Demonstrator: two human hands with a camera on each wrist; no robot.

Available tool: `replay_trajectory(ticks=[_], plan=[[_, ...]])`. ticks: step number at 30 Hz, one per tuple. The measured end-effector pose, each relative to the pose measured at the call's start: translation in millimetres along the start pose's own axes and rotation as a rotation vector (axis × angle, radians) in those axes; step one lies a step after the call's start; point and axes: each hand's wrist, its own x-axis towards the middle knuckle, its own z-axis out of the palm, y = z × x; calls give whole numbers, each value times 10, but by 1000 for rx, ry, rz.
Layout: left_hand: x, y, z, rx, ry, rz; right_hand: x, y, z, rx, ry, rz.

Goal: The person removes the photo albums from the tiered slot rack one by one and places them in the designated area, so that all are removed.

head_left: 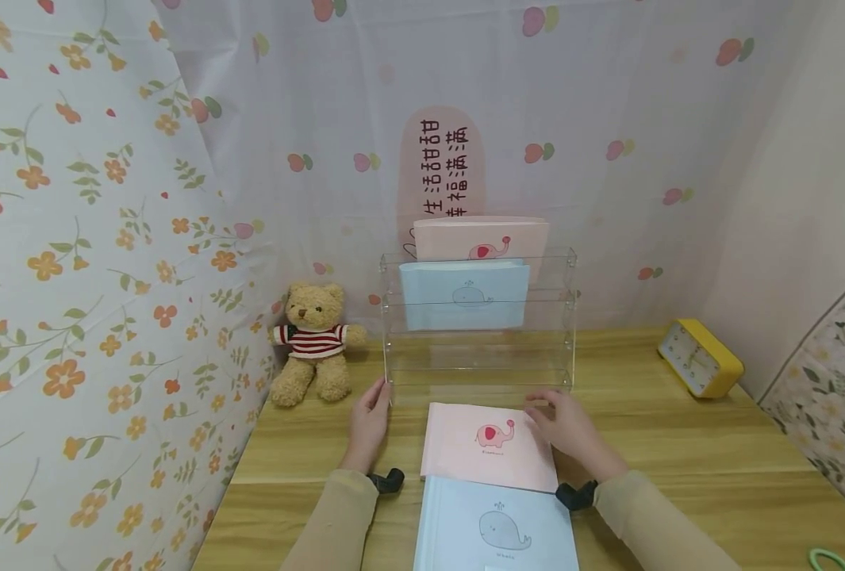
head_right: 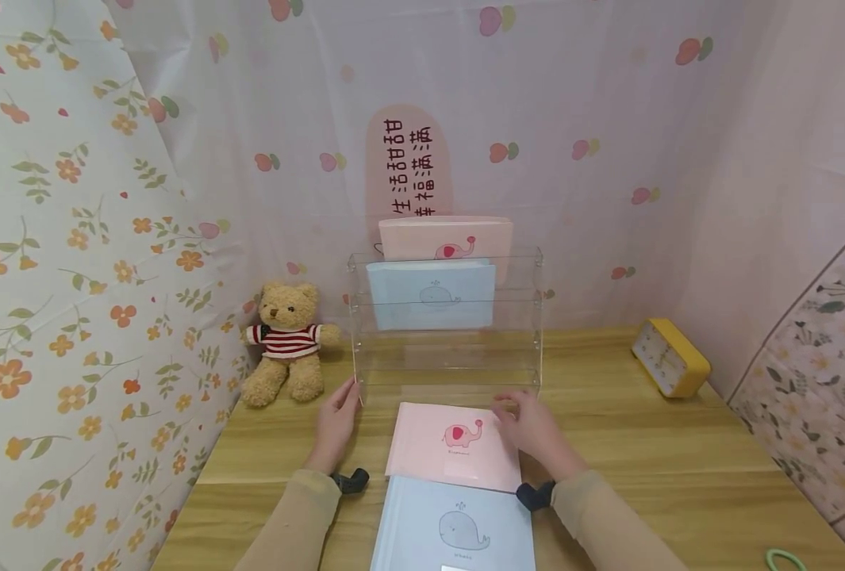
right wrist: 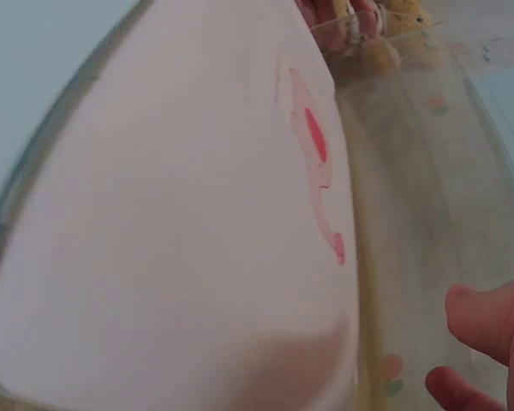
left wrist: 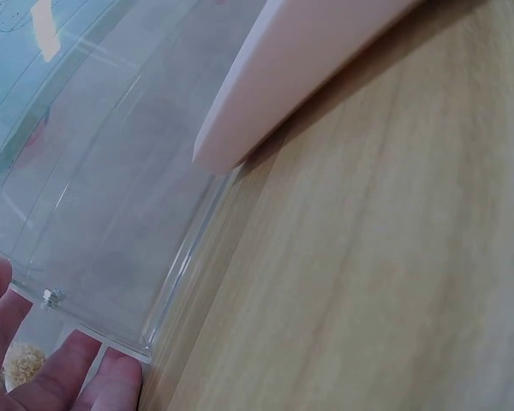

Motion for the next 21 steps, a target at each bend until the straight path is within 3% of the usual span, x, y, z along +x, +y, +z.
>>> replay_trajectory(ticks=[6,13,17,21], plan=[[-1,-9,3,0,-8,1,125,-139,-206,-16,95,-95],[0,-21,-6,6,-7,2,340,-375,-460,-5,265,-279],[0,-10,-2,17,-3,-4,459,-547,-642,4,335,-308],[-16,20,-2,18,-3,-8,628,-690,-803,-5,352,-331]])
